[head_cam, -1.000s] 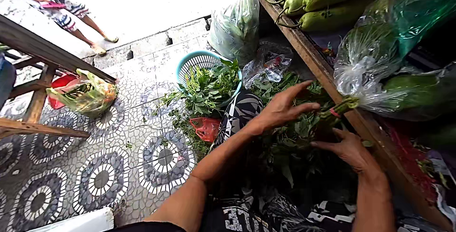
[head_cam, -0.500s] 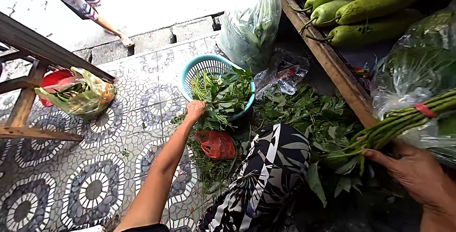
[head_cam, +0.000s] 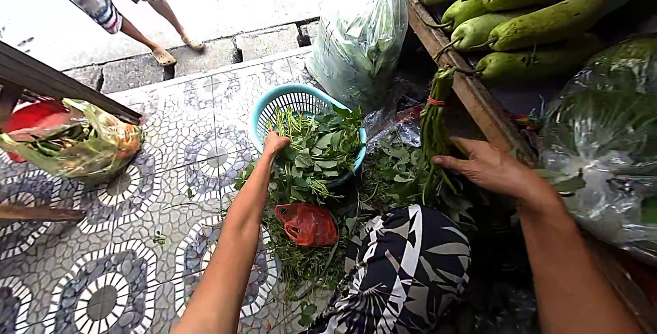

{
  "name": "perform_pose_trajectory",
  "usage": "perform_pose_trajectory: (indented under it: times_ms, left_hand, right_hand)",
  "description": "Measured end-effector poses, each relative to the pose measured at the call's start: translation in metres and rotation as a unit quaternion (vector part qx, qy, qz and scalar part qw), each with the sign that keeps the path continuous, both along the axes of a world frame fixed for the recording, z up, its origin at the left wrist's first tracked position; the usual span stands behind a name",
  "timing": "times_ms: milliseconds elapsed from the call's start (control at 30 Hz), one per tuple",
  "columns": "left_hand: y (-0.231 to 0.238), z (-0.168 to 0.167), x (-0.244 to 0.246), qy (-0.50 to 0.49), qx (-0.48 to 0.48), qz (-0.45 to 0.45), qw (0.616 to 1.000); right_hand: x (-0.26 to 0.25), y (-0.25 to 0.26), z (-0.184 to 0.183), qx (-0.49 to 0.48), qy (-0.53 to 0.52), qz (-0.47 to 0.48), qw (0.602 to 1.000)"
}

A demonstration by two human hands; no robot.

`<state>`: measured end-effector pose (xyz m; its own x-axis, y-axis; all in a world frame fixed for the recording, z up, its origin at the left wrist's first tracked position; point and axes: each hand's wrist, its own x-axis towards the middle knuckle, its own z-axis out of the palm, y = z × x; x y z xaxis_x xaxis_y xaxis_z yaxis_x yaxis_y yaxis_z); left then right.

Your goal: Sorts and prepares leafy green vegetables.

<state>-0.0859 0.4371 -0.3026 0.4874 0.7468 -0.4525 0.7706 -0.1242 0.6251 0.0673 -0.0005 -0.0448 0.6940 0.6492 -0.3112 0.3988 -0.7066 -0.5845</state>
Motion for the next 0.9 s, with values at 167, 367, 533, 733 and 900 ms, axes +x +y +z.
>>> perform_pose_trajectory:
  times_ms: [167, 367, 533, 733, 900]
  left_hand:
    - [-0.039, 0.059, -0.051, -0.187, 0.017, 0.046, 0.981]
    - [-0.059, 0.088, -0.073, -0.342, -0.033, 0.035, 0.938]
    - [-0.087, 0.114, -0.069, -0.328, -0.014, -0.01, 0.945]
    - [-0.187, 0.184, -0.026, -0.415, 0.182, -0.038, 0.891]
    - [-0.238, 0.25, 0.019, -0.487, 0.314, -0.204, 0.789]
  right_hand:
    - [0.016, 0.082, 0.013, -0.091, 0.02, 0.11, 0.99]
    - [0.02, 0.221, -0.012, -0.154, -0.055, 0.156, 0.974]
    - [0.005, 0.212, -0.012, -0.058, -0.06, 0.116, 0.99]
    - [-0.003, 0.117, 0.013, 0.169, 0.0, 0.046, 0.984]
    - [-0.036, 0.067, 0.065, 0.393, 0.121, 0.013, 0.911]
